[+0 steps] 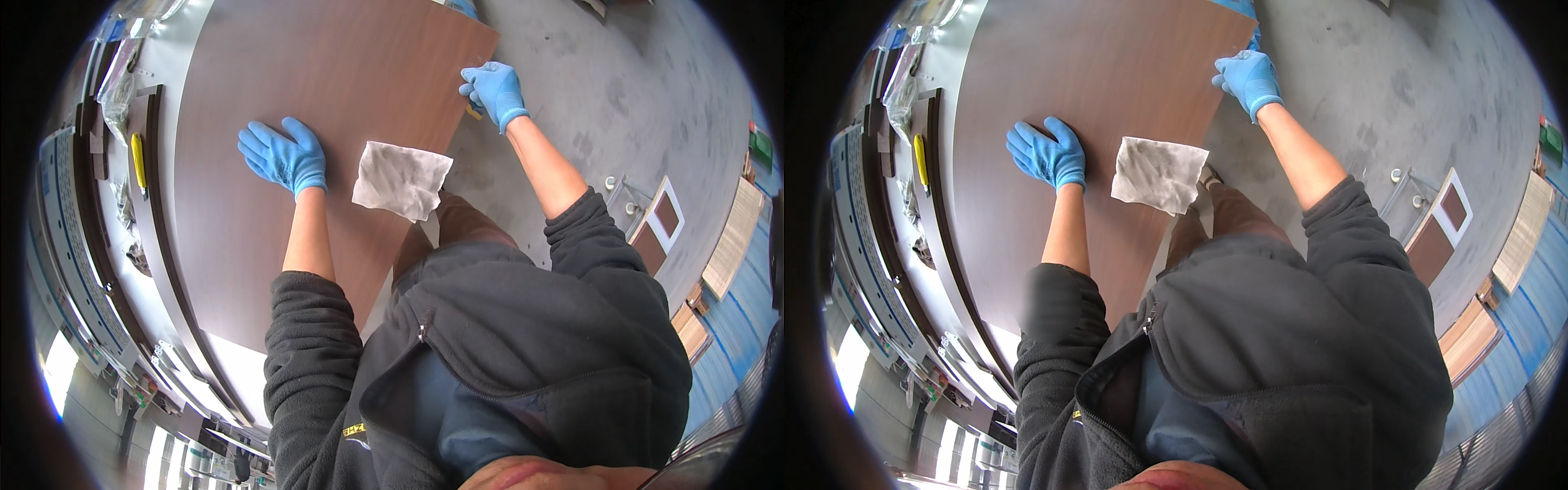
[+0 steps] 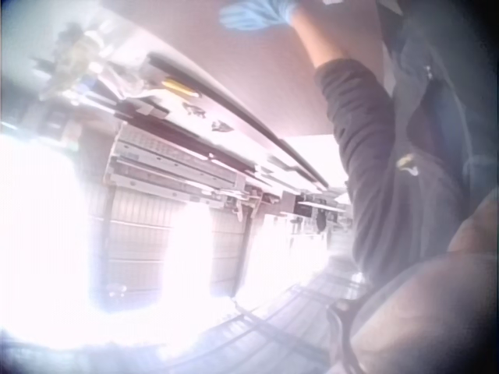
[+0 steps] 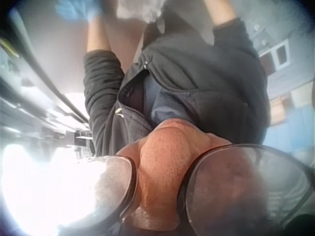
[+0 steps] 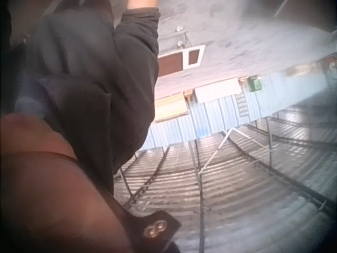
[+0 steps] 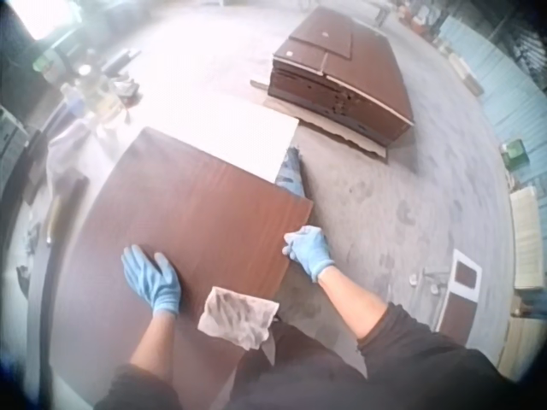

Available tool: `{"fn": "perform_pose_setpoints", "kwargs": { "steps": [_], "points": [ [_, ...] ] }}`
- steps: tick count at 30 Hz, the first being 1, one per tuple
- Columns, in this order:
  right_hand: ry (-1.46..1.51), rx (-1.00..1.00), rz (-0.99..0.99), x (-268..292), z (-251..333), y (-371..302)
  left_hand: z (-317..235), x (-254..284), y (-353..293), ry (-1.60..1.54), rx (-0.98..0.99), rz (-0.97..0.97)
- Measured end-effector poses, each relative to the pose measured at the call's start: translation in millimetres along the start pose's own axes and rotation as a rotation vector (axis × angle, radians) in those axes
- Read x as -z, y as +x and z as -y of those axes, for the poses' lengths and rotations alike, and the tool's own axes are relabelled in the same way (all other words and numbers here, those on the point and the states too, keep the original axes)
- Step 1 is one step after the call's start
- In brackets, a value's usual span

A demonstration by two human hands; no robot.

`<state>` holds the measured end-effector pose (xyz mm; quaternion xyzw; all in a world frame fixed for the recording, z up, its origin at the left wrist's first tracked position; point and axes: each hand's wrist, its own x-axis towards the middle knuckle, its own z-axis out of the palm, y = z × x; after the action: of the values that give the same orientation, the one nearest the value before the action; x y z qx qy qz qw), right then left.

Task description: The person wipes a large brown wood panel with a cloth, then flips it to wipe the other side. They place the panel on a stack of similar panels and repeat the wiping process on another panel.

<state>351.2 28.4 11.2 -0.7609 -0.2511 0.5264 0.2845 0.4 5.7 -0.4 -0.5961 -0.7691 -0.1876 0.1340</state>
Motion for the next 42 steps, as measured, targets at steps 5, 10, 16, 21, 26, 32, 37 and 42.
{"fn": "perform_pose_setpoints", "kwargs": {
  "steps": [5,10,16,21,26,32,37,42],
  "points": [
    [-0.075,0.014,-0.005,0,2,0,-1,4,0,-0.005,0.013,0.056],
    [-0.047,-0.015,-0.01,-2,4,2,-2,2,-1,0.032,-0.015,-0.028],
    [-0.026,-0.044,-0.012,3,1,-3,1,0,-1,0.009,0.01,0.015],
    [0.027,0.066,-0.005,5,-3,-6,1,0,-2,0.006,-0.014,0.002],
    [0.05,0.0,-0.005,5,-5,-2,0,2,-1,-0.01,-0.005,0.002],
    [0.026,0.051,-0.009,8,-7,-2,0,1,-2,-0.006,0.003,0.016],
    [0.053,0.002,-0.02,7,-3,-5,2,-2,-4,0.061,-0.029,-0.057],
    [0.026,0.016,-0.033,10,0,-7,4,-3,-4,-0.004,0.017,0.046]
  ]
}}
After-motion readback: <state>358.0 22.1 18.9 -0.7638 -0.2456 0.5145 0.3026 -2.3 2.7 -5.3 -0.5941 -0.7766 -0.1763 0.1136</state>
